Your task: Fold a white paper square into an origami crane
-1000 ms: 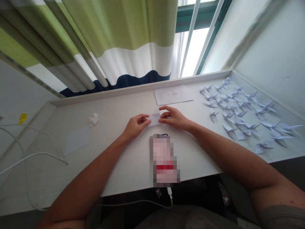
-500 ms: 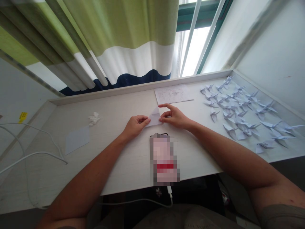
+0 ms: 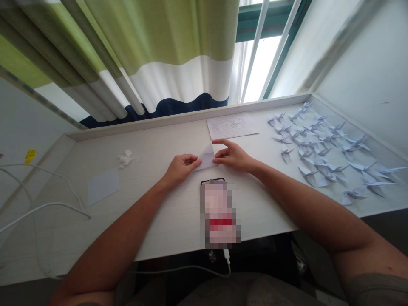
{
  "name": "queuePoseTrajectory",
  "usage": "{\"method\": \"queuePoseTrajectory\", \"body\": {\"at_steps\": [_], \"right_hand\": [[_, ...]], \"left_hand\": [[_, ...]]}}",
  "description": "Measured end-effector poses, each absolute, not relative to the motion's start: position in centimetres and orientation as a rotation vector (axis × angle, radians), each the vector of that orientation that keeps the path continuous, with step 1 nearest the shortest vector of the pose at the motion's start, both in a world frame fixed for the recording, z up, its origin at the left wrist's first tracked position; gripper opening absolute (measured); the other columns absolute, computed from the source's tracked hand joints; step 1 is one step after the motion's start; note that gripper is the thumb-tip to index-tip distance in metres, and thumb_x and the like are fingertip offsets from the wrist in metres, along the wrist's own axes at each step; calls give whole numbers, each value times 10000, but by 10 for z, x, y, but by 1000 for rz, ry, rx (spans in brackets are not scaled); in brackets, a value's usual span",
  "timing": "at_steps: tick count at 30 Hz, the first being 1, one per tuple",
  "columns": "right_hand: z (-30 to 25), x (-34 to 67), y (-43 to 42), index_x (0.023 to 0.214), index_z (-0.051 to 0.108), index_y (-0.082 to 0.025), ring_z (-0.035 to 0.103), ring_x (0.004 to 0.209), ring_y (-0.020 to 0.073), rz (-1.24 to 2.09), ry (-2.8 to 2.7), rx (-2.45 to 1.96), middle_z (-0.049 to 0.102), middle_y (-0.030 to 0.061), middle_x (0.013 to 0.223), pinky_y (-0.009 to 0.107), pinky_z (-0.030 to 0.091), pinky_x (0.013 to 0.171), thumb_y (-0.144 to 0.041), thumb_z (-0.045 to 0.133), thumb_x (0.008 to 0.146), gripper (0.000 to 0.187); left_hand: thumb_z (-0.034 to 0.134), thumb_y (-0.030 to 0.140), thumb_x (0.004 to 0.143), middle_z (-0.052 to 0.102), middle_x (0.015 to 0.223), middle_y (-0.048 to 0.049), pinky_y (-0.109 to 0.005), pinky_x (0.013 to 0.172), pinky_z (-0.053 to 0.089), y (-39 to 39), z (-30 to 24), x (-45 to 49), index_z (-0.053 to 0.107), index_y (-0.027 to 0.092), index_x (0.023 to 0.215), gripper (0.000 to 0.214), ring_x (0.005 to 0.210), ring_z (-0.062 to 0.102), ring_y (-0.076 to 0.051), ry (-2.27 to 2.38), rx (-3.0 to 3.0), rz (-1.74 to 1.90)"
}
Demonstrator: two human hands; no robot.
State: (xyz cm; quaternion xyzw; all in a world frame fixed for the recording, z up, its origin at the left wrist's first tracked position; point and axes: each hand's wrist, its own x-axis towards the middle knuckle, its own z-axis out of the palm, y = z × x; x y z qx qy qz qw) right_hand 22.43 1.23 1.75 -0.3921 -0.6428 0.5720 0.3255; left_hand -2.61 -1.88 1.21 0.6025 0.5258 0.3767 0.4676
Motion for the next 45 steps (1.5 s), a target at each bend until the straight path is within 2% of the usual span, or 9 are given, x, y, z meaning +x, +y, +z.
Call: {"method": "queuePoseTrajectory", "body": {"at_steps": [20, 24, 27, 29, 31, 34, 36, 38, 45], "right_hand": [[19, 225, 13, 1395, 539, -220, 735, 776, 195, 1515, -1689, -1044, 785, -5, 839, 370, 593, 806, -189, 829, 780, 681], [17, 224, 13, 1387, 533, -225, 731, 784, 203, 1519, -1695, -1018, 772, -6, 830, 389, 593, 832, -219, 835, 771, 686], [13, 224, 14, 1415, 518, -216, 735, 845, 224, 1497, -1742, -991, 772, 21, 884, 433, 589, 891, -280, 819, 794, 693], [12, 224, 15, 1412, 538, -227, 737, 982, 259, 1357, -1791, -971, 777, 71, 1035, 483, 574, 961, -340, 795, 826, 649], [13, 225, 14, 1406, 566, -253, 694, 1172, 303, 1049, -1846, -949, 736, 115, 1249, 544, 526, 1057, -377, 760, 861, 591], [19, 227, 10, 1430, 589, -285, 569, 1373, 363, 478, -1990, -876, 647, 122, 1442, 614, 410, 1171, -370, 732, 897, 559], [24, 226, 5, 1403, 631, -316, 503, 1446, 384, 213, -2133, -818, 632, 94, 1491, 620, 356, 1205, -361, 740, 919, 497], [27, 223, 0, 1351, 671, -327, 490, 1475, 361, 64, -2254, -759, 625, 68, 1528, 591, 322, 1234, -363, 741, 952, 406], [26, 216, -2, 1086, 765, -326, 561, 1428, 288, -56, -2379, -702, 717, 11, 1409, 545, 274, 1268, -306, 703, 1013, 98]], "left_hand": [[932, 644, 636, 815, 900, -85, -335, 757, 577, -20, 13, -24, 809, 168, 874, 546, 797, 717, -210, 1270, 1437, 941], [946, 639, 612, 808, 864, -78, -319, 711, 556, -19, 12, -23, 809, 171, 845, 541, 753, 697, -198, 1250, 1405, 974], [934, 621, 643, 798, 838, -70, -300, 654, 516, -20, 12, -24, 812, 172, 858, 513, 708, 673, -183, 1256, 1430, 987], [895, 594, 716, 794, 835, -63, -298, 633, 490, -22, 12, -23, 816, 177, 879, 455, 690, 660, -179, 1279, 1496, 994], [837, 527, 807, 791, 839, -55, -313, 662, 491, -25, 13, -23, 816, 188, 892, 350, 713, 667, -186, 1331, 1623, 1003], [755, 375, 903, 785, 848, -42, -372, 832, 514, -29, 17, -21, 810, 208, 900, 176, 798, 689, -204, 1439, 1956, 1013], [712, 304, 943, 785, 855, -42, -412, 918, 488, -32, 20, -19, 807, 213, 922, 133, 820, 688, -209, 1472, 2237, 1004], [668, 271, 985, 788, 847, -53, -432, 926, 461, -34, 24, -18, 800, 209, 949, 151, 831, 684, -220, 1451, 2506, 988], [535, 263, 1082, 800, 824, -63, -436, 846, 384, -42, 33, -14, 766, 211, 949, 272, 864, 669, -242, 1317, 2960, 919]]}}
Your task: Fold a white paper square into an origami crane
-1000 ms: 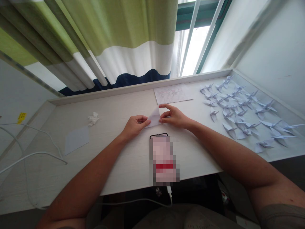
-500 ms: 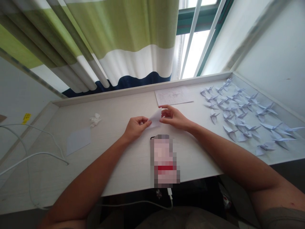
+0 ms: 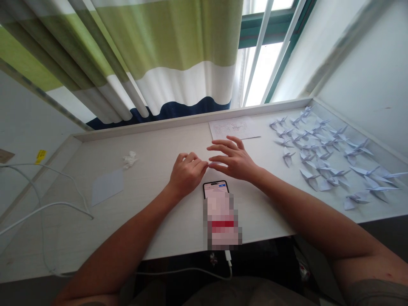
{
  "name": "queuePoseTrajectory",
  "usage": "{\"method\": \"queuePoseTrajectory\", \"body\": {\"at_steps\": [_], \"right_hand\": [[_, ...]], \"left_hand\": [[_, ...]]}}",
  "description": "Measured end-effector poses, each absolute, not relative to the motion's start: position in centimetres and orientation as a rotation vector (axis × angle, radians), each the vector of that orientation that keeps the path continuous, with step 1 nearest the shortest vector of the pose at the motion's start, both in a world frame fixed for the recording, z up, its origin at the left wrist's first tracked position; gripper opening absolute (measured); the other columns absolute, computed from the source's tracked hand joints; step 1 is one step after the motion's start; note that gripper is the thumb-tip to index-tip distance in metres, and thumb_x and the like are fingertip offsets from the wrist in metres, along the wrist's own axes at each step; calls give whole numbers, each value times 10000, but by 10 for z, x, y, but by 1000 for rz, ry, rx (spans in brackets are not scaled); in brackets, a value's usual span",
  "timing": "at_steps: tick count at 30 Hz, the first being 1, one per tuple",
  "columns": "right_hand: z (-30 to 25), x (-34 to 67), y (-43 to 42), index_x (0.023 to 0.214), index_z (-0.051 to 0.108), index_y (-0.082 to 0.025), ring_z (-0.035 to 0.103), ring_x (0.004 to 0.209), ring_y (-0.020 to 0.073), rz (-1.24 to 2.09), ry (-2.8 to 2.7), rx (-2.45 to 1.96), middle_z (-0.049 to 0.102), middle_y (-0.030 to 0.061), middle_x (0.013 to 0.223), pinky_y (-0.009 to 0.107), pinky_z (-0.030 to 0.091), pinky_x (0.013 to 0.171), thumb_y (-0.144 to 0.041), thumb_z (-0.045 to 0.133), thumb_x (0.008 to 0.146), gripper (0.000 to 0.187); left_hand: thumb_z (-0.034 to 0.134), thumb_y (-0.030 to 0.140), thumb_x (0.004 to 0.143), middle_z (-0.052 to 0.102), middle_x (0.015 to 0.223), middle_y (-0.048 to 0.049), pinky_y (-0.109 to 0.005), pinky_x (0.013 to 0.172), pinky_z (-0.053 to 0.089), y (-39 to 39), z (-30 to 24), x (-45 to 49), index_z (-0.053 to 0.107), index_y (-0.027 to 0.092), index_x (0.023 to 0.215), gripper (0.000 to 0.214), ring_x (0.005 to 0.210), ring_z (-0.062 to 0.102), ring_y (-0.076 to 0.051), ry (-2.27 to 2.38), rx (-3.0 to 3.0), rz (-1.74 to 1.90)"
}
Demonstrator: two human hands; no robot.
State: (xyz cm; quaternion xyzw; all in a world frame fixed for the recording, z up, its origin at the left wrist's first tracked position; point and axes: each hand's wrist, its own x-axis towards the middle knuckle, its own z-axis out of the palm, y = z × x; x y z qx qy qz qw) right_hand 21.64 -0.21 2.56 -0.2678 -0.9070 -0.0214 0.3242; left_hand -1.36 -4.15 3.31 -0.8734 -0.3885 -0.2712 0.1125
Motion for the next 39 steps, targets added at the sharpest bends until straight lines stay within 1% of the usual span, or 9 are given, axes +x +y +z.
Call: {"method": "queuePoseTrajectory", "body": {"at_steps": [3, 6, 13, 17, 21, 25, 29, 33, 39], "right_hand": [[25, 217, 0, 1031, 766, -320, 597, 1387, 271, -54, -2382, -682, 748, 2, 1350, 535, 279, 1258, -300, 708, 1014, 63], [25, 218, 0, 1008, 760, -323, 624, 1349, 256, -55, -2378, -673, 769, -8, 1306, 525, 295, 1239, -295, 695, 1027, 73], [24, 219, 1, 1075, 756, -312, 648, 1313, 246, -38, -2372, -611, 785, 4, 1272, 496, 357, 1183, -312, 678, 1045, 83], [25, 218, 1, 1039, 764, -317, 650, 1300, 254, 4, -2394, -628, 791, 2, 1251, 499, 373, 1152, -287, 684, 1039, 86], [25, 218, 1, 996, 751, -301, 658, 1274, 251, 14, -2393, -607, 794, 9, 1217, 474, 400, 1105, -313, 659, 1055, 111], [24, 219, 2, 999, 751, -305, 645, 1267, 256, 41, -2394, -632, 786, 9, 1211, 468, 401, 1081, -298, 647, 1059, 120], [23, 221, 4, 1018, 752, -310, 641, 1254, 259, 80, -2385, -663, 784, 11, 1205, 466, 396, 1069, -284, 631, 1063, 132], [23, 222, 5, 1004, 740, -287, 659, 1217, 255, 105, -2334, -670, 797, 25, 1161, 454, 400, 1053, -314, 609, 1078, 152], [22, 222, 6, 1009, 730, -292, 644, 1217, 257, 155, -2347, -711, 791, 26, 1158, 452, 386, 1055, -319, 598, 1078, 151]], "left_hand": [[529, 261, 1085, 799, 826, -62, -435, 839, 369, -43, 35, -13, 765, 210, 951, 276, 864, 661, -241, -1137, -2564, -792], [538, 260, 1082, 793, 810, -56, -435, 836, 361, -43, 36, -13, 763, 209, 939, 271, 855, 653, -241, -1127, -2564, -792], [575, 259, 1067, 791, 794, -49, -432, 850, 361, -43, 35, -13, 754, 214, 895, 253, 862, 663, -241, -1098, -2570, -784], [576, 264, 1064, 800, 808, -46, -439, 853, 370, -42, 34, -14, 760, 224, 905, 246, 865, 666, -243, -1099, -2573, -771], [591, 277, 1059, 808, 827, -40, -439, 858, 388, -42, 33, -16, 770, 234, 936, 222, 875, 671, -239, -1086, -2553, -776], [624, 294, 1037, 816, 883, -48, -446, 886, 409, -42, 34, -17, 774, 236, 943, 186, 922, 686, -250, -1111, -2573, -801], [607, 293, 1046, 832, 984, -54, -457, 956, 417, -41, 36, -20, 774, 234, 983, 187, 1005, 713, -256, -1129, -2625, -850], [603, 306, 1055, 840, 1043, -62, -461, 1004, 417, -38, 36, -25, 772, 224, 1030, 190, 1074, 738, -261, -1144, -2655, -875], [642, 339, 1036, 839, 972, -65, -432, 924, 447, -33, 31, -31, 774, 224, 943, 198, 967, 753, -246, -1292, -2672, -924]]}}
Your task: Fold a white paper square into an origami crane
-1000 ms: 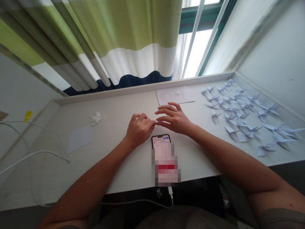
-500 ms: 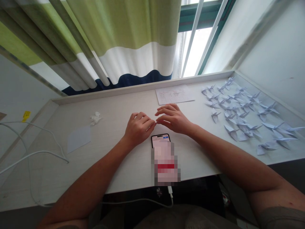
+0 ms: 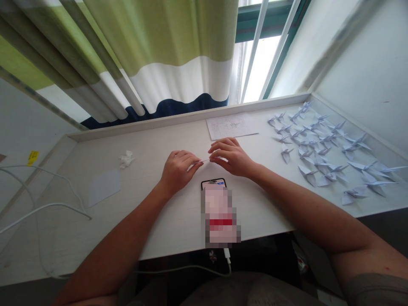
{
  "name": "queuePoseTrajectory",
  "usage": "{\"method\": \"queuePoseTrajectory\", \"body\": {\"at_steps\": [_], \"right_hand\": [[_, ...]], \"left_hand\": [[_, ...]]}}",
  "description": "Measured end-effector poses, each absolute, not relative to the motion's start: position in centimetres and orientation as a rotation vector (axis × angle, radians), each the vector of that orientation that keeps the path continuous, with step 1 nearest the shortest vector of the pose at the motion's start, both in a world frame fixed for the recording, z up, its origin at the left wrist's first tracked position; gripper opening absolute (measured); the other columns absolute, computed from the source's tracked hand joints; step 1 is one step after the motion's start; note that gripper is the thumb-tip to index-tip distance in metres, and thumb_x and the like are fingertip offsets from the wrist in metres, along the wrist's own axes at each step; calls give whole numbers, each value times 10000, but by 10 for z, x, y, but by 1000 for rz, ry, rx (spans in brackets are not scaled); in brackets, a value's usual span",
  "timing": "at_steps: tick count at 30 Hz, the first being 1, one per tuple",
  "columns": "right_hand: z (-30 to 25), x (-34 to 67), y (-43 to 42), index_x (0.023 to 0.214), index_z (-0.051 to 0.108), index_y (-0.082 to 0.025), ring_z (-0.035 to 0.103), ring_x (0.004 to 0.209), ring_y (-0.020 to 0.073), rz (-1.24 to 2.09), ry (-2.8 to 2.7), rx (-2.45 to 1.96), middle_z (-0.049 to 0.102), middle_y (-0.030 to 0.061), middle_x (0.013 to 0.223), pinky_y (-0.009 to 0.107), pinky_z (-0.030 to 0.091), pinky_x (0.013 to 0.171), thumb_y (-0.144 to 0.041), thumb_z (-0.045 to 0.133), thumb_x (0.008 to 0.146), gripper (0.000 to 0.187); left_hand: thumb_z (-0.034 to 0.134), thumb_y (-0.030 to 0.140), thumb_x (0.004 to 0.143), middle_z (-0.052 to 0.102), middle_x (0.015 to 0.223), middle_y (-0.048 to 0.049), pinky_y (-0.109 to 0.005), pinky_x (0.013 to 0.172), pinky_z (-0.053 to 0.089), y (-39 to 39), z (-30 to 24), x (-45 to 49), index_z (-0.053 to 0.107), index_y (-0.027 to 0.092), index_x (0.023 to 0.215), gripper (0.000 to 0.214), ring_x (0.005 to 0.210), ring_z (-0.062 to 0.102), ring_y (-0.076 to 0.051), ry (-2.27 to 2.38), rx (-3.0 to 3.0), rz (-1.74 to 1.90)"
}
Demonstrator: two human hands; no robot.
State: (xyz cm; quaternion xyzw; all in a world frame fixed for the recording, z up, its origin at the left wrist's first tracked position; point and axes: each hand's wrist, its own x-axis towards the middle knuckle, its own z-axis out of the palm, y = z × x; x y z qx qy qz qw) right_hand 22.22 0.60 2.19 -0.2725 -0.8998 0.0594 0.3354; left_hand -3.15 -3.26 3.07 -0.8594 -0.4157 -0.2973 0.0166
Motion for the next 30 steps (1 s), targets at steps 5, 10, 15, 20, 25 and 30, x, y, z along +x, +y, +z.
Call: {"method": "queuePoseTrajectory", "body": {"at_steps": [5, 10, 15, 20, 25, 30], "right_hand": [[19, 222, 7, 1016, 734, -297, 637, 1228, 262, 144, -2355, -713, 787, 28, 1170, 464, 382, 1066, -307, 605, 1072, 141], [20, 223, 7, 981, 716, -284, 650, 1214, 256, 123, -2333, -709, 791, 33, 1152, 456, 396, 1053, -339, 582, 1089, 180], [20, 222, 6, 990, 723, -291, 637, 1213, 265, 154, -2342, -727, 783, 32, 1157, 467, 391, 1047, -325, 588, 1080, 165], [20, 222, 5, 993, 704, -287, 633, 1206, 269, 165, -2327, -718, 777, 34, 1149, 464, 390, 1040, -349, 564, 1089, 181], [20, 223, 6, 995, 695, -273, 643, 1199, 264, 165, -2320, -709, 783, 41, 1141, 455, 394, 1035, -332, 574, 1089, 164], [18, 223, 7, 978, 692, -267, 662, 1163, 255, 139, -2288, -675, 796, 38, 1122, 445, 407, 1021, -326, 601, 1082, 150]], "left_hand": [[644, 373, 1036, 838, 924, -55, -419, 914, 456, -31, 28, -34, 784, 233, 927, 227, 904, 752, -236, -1337, -2676, -958], [625, 394, 1046, 845, 942, -67, -426, 931, 456, -30, 28, -36, 808, 227, 941, 269, 903, 763, -242, -1335, -2702, -962], [640, 428, 1035, 850, 931, -64, -433, 927, 463, -31, 27, -37, 822, 236, 928, 286, 852, 770, -234, -1380, -2697, -971], [685, 446, 1011, 853, 923, -57, -428, 910, 470, -32, 29, -37, 815, 232, 900, 274, 845, 784, -231, -1379, -2675, -1013], [735, 395, 987, 849, 877, -39, -422, 897, 479, -30, 28, -41, 807, 224, 865, 223, 791, 784, -215, -1331, -2647, -1082], [783, 354, 958, 847, 844, -21, -422, 913, 490, -30, 25, -41, 802, 220, 837, 182, 746, 780, -200, -1282, -2613, -1149]]}}
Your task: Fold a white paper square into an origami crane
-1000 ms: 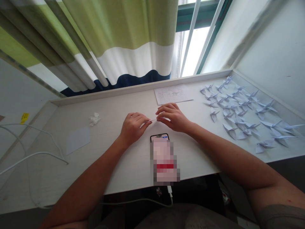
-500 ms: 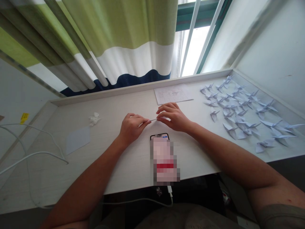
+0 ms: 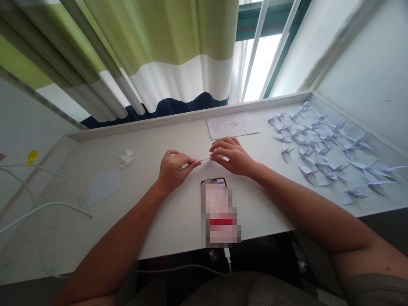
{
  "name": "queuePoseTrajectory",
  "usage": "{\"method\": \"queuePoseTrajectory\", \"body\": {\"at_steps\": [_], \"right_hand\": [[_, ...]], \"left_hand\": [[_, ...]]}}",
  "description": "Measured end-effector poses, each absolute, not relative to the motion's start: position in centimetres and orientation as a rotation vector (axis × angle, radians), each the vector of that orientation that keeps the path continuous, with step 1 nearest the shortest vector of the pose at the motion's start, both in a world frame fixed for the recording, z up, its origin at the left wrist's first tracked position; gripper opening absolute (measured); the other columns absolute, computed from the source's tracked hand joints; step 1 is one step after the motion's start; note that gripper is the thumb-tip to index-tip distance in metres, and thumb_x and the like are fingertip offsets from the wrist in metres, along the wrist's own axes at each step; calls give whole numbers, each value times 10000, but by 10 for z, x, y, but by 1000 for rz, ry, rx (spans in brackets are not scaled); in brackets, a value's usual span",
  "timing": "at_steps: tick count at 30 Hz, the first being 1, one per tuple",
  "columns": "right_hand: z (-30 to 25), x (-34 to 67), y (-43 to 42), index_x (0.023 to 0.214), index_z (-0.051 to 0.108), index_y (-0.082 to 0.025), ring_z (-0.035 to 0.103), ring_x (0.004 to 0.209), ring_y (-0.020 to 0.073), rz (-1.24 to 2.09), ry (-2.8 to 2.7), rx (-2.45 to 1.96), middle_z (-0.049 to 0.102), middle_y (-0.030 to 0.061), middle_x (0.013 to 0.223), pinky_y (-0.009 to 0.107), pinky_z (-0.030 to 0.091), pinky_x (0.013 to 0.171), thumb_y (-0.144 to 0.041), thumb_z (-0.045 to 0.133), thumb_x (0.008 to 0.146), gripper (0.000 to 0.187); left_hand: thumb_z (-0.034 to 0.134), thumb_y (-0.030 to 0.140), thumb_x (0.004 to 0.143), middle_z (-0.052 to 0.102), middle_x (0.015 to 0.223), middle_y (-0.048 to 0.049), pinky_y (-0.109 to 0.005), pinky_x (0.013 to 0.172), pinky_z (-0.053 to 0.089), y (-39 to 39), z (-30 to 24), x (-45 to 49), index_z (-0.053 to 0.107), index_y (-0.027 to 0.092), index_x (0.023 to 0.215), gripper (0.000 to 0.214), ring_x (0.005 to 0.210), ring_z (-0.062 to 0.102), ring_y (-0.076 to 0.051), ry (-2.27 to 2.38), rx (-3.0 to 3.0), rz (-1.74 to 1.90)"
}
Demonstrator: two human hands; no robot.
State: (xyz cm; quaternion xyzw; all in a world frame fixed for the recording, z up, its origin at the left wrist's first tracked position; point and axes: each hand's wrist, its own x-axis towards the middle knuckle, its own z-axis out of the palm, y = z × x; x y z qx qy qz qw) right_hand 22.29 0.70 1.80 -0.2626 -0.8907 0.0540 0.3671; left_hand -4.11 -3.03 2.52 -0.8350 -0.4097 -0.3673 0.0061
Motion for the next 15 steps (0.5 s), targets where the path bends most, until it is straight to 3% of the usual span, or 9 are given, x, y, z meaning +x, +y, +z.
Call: {"method": "queuePoseTrajectory", "body": {"at_steps": [7, 15], "right_hand": [[18, 224, 9, 989, 703, -266, 658, 1175, 258, 135, -2293, -693, 794, 43, 1127, 447, 408, 1014, -299, 596, 1084, 147], [17, 224, 10, 983, 700, -268, 660, 1163, 255, 112, -2288, -688, 793, 42, 1124, 444, 414, 1012, -311, 600, 1086, 150]], "left_hand": [[859, 385, 885, 859, 956, -31, -432, 946, 505, -30, 24, -42, 819, 229, 946, 172, 776, 777, -205, -1437, -2634, -1154], [836, 314, 911, 856, 890, -8, -423, 930, 482, -28, 21, -43, 819, 243, 875, 81, 751, 782, -191, -1384, -2618, -1252]]}}
